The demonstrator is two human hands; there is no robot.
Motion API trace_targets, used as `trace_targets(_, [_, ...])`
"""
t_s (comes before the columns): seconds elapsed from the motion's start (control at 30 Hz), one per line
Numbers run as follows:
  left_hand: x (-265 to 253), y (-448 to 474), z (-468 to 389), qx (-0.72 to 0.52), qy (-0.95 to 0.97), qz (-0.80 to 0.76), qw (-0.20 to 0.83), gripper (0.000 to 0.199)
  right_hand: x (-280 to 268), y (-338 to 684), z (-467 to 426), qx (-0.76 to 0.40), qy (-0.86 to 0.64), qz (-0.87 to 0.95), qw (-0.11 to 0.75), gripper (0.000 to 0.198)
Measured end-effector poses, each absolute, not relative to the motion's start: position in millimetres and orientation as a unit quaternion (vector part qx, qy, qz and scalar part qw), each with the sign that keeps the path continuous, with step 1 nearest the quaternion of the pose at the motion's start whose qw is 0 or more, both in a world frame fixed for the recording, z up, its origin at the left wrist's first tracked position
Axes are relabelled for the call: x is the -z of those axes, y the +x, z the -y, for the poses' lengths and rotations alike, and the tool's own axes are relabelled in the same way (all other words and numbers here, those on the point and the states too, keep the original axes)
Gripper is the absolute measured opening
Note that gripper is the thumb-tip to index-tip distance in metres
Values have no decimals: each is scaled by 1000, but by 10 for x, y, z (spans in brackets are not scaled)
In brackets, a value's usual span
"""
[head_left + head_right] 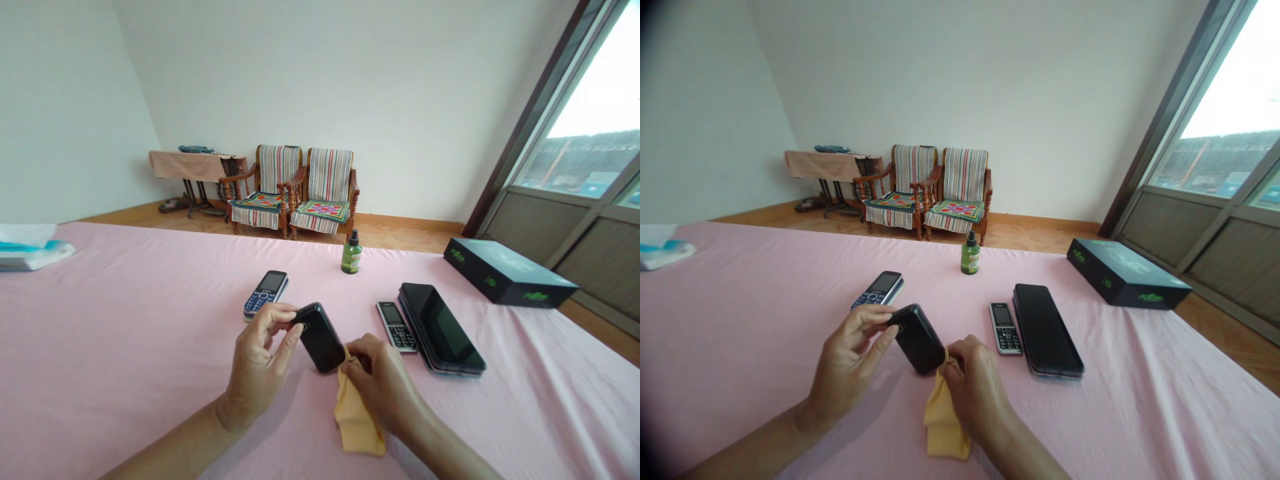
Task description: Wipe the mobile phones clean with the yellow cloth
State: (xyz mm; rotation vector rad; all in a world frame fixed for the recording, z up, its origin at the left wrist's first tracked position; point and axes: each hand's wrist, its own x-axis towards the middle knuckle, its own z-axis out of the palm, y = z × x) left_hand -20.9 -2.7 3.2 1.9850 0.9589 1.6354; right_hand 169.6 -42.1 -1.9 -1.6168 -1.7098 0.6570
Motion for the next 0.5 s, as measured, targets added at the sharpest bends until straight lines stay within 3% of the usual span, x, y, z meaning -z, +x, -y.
trace_targets(0.2, [13,-178,4,-563,693,-382,240,15,-16,1840,358,-256,-631,638,360,15])
trace_targets(0.33, [86,-187,-9,-503,745,-392,196,37,-111,1954,335,-235,-634,644,358,15])
trace_targets(0.5, [96,-222,-24,-434,797,-402,127,43,-162,2013,311,-182,-622,676,350,17])
